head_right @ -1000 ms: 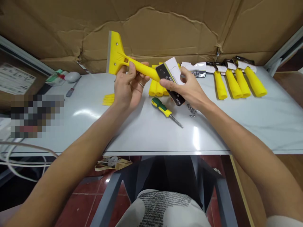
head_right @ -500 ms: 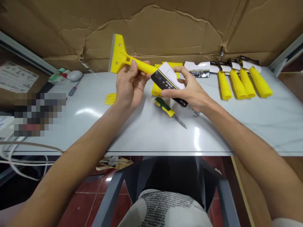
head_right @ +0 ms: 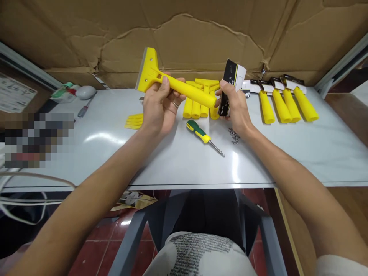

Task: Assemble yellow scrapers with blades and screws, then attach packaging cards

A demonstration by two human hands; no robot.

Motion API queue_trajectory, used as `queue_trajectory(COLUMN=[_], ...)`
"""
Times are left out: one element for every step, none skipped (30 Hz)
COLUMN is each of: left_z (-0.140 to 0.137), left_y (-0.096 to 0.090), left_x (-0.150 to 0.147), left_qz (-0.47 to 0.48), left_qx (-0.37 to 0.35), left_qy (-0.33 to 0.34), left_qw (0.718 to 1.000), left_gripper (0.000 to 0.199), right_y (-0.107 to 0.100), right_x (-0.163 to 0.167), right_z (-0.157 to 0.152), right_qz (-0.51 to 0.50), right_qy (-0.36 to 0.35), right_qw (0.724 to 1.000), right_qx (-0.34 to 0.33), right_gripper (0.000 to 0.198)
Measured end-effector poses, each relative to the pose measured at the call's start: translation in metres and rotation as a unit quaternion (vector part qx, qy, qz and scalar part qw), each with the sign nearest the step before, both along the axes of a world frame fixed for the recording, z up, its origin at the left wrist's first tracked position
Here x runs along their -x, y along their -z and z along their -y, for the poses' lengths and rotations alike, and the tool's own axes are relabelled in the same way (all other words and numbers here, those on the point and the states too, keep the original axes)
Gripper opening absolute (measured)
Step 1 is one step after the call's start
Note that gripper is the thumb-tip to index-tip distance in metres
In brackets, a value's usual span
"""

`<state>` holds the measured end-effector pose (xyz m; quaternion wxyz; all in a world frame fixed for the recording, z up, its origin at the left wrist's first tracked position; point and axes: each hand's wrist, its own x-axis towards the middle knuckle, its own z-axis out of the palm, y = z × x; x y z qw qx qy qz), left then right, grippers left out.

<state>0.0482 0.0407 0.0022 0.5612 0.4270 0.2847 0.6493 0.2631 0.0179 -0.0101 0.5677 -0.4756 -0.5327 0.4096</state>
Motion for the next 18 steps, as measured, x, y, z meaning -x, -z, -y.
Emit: queue_trajectory(left_z=[0.001, 0.001, 0.001, 0.001, 0.001, 0.0, 0.0, -0.001, -0.002, -0.004, -0.007, -0.009, -0.012, -0.014, -0.016, -0.017, -0.018, -0.017], left_y=[0.0, 0.001, 0.001, 0.001, 0.002, 0.002, 0.003, 0.003, 0.004, 0.004, 0.005, 0.006, 0.007, 0.008, 0.01, 0.011, 0.012, 0.012], left_x=[0.0, -0.001, -0.001, -0.001, -0.001, -0.001, -0.001, 0.0, 0.001, 0.002, 0.004, 0.006, 0.007, 0.008, 0.009, 0.009, 0.009, 0.008], left_qz=[0.0, 0.0, 0.0, 0.0, 0.0, 0.001, 0.003, 0.007, 0.01, 0.012, 0.012, 0.011, 0.008, 0.006, 0.006, 0.007, 0.009, 0.011], left_qx=[0.002, 0.004, 0.006, 0.009, 0.01, 0.009, 0.006, 0.001, -0.006, -0.012, -0.018, -0.022, -0.025, -0.028, -0.029, -0.029, -0.026, -0.02], left_qy=[0.004, 0.006, 0.007, 0.007, 0.007, 0.007, 0.009, 0.01, 0.011, 0.011, 0.008, 0.003, -0.003, -0.01, -0.014, -0.015, -0.013, -0.01], left_qw=[1.0, 1.0, 1.0, 1.0, 1.0, 1.0, 1.0, 1.0, 1.0, 1.0, 1.0, 1.0, 1.0, 1.0, 0.999, 0.999, 1.0, 1.0], left_gripper=[0.021, 0.02, 0.019, 0.019, 0.019, 0.02, 0.02, 0.02, 0.02, 0.019, 0.018, 0.018, 0.019, 0.019, 0.02, 0.019, 0.017, 0.016], right_y=[0.001, 0.002, 0.002, 0.002, 0.002, 0.001, 0.0, -0.001, -0.002, -0.003, -0.004, -0.005, -0.005, -0.005, -0.005, -0.006, -0.005, -0.005], right_x=[0.001, 0.002, 0.003, 0.004, 0.005, 0.006, 0.007, 0.008, 0.008, 0.008, 0.008, 0.009, 0.009, 0.01, 0.011, 0.012, 0.013, 0.013], right_z=[0.0, 0.0, 0.001, 0.002, 0.002, 0.003, 0.004, 0.004, 0.005, 0.005, 0.005, 0.005, 0.006, 0.006, 0.006, 0.007, 0.007, 0.008], right_qz=[-0.006, -0.018, -0.028, -0.027, -0.023, -0.017, -0.008, 0.003, 0.011, 0.015, 0.012, 0.004, -0.005, -0.014, -0.018, -0.018, -0.016, -0.016], right_qy=[0.002, 0.004, 0.006, 0.006, 0.008, 0.011, 0.014, 0.02, 0.03, 0.041, 0.051, 0.058, 0.063, 0.064, 0.06, 0.052, 0.041, 0.027], right_qw=[1.0, 1.0, 0.999, 0.999, 0.999, 1.0, 1.0, 1.0, 0.999, 0.999, 0.999, 0.998, 0.998, 0.998, 0.998, 0.998, 0.998, 0.999], right_qx=[0.005, 0.014, 0.022, 0.024, 0.023, 0.021, 0.017, 0.01, 0.002, -0.001, 0.0, 0.006, 0.013, 0.022, 0.03, 0.035, 0.04, 0.044], right_gripper=[0.073, 0.074, 0.075, 0.076, 0.077, 0.078, 0.078, 0.077, 0.076, 0.076, 0.076, 0.077, 0.078, 0.077, 0.076, 0.076, 0.075, 0.075])
